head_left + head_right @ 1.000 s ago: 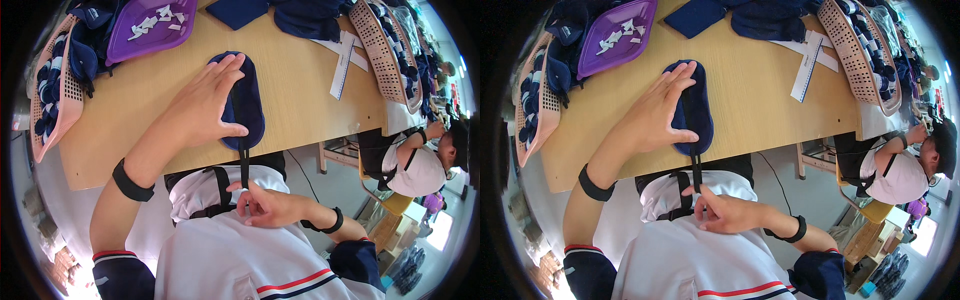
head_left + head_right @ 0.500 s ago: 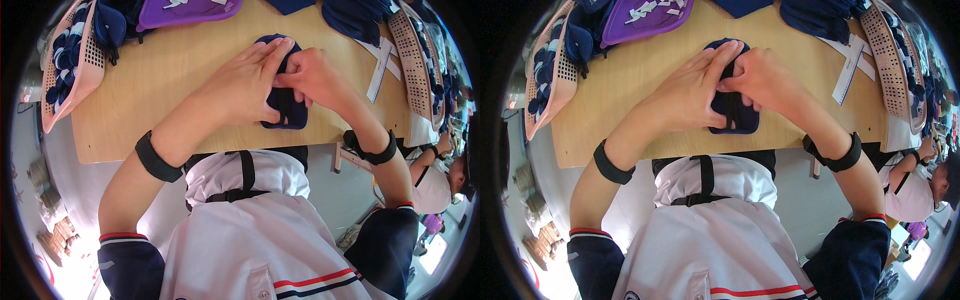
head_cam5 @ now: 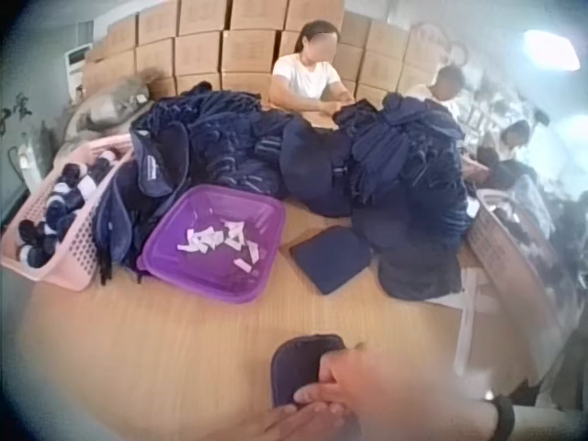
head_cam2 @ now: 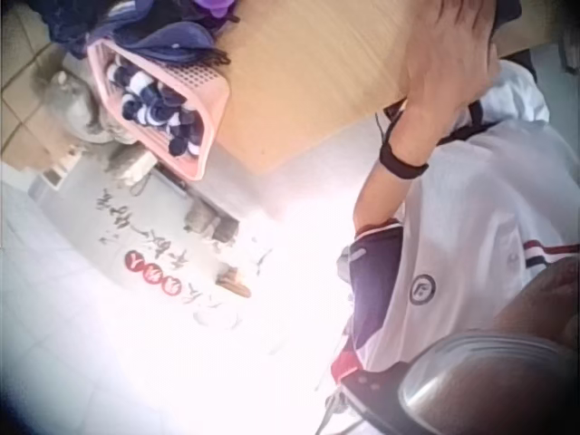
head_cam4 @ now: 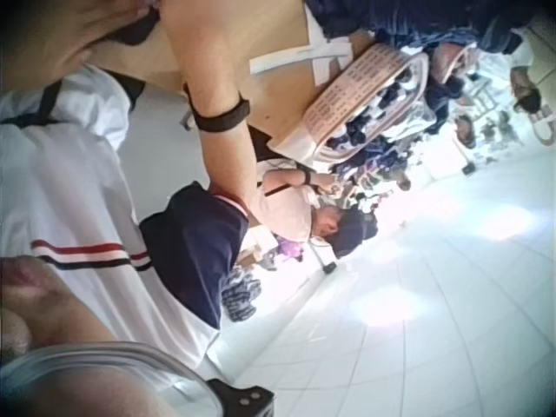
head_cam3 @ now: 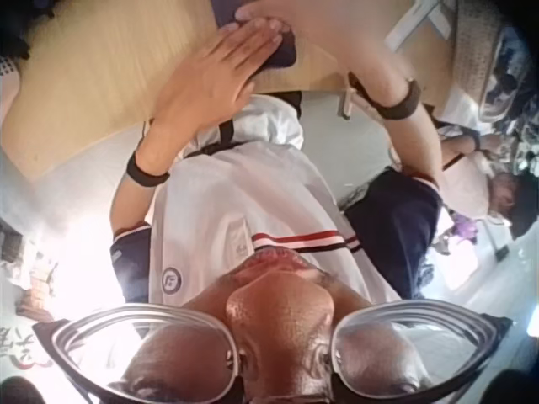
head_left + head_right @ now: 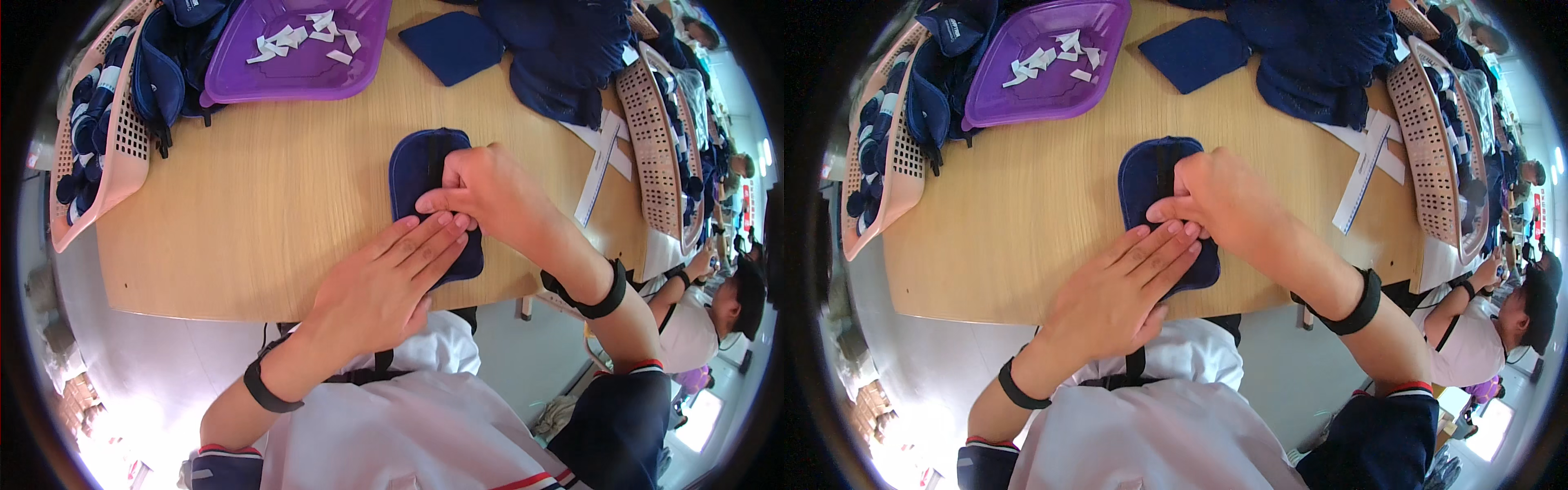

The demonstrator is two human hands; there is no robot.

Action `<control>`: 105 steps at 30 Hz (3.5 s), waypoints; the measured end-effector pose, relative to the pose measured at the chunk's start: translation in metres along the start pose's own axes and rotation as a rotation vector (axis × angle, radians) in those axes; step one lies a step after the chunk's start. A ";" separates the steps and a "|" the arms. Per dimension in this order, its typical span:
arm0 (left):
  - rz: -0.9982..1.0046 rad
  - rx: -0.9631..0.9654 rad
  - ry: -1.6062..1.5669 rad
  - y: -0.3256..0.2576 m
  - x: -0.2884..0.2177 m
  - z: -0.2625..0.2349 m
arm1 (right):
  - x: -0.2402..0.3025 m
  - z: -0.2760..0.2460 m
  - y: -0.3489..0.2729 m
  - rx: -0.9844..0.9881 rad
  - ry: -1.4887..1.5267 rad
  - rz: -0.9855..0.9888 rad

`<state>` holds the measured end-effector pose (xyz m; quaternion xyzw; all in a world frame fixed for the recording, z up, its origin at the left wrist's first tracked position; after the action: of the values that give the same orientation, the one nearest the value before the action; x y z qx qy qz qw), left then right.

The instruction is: Folding blue socks and applying paper labels to them.

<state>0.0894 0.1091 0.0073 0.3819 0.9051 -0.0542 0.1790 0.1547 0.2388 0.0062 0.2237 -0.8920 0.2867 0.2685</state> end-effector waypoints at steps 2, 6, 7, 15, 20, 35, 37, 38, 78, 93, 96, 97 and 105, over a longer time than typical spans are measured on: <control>-0.027 0.006 -0.074 -0.001 0.005 0.002 | -0.001 -0.007 0.009 0.163 0.090 0.114; 0.010 -0.077 -0.169 -0.002 0.009 -0.007 | -0.014 -0.085 0.055 -0.158 0.234 0.052; 0.039 -0.076 -0.166 -0.001 0.008 -0.009 | -0.016 -0.121 0.066 -0.380 0.121 0.011; 0.075 -0.038 -0.222 -0.002 0.015 -0.013 | -0.034 -0.140 0.124 -0.574 -0.438 -0.011; 0.077 -0.043 -0.229 -0.007 0.017 -0.015 | -0.028 -0.122 0.127 -0.323 -0.347 0.138; 0.162 -0.106 -0.134 -0.006 0.016 -0.017 | 0.073 -0.113 -0.010 0.133 0.427 -0.156; 0.077 -0.033 -0.212 -0.010 0.024 -0.011 | 0.055 -0.077 0.012 0.305 0.172 -0.414; 0.068 -0.025 -0.213 -0.011 0.025 -0.010 | 0.042 -0.056 0.024 0.360 0.192 -0.281; 0.318 0.132 -0.058 -0.026 -0.020 0.011 | 0.035 0.026 -0.015 -0.087 -0.581 -0.832; 0.294 -0.039 0.004 0.010 0.037 -0.011 | 0.043 0.000 -0.001 -0.355 0.165 -0.650; 0.306 0.000 0.014 0.011 0.036 -0.012 | 0.036 -0.039 0.015 -0.288 -0.073 -0.343; 0.312 0.009 0.028 0.012 0.036 -0.011 | 0.021 -0.032 0.025 0.099 -0.252 -0.147; 0.308 -0.030 0.021 0.012 0.030 -0.014 | 0.052 -0.036 0.018 0.244 -0.373 -0.119</control>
<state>0.0747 0.1416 0.0096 0.5142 0.8383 -0.0087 0.1812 0.1184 0.2618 0.0557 0.3557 -0.8701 0.3299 0.0864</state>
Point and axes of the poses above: each hand's wrist, its own y-axis towards the middle knuckle, its own z-axis out of the palm, x = y × z, the point moved 8 cm from there along y, towards the middle knuckle, and after that the axes turned 10 degrees about z, right-handed, at the moved point
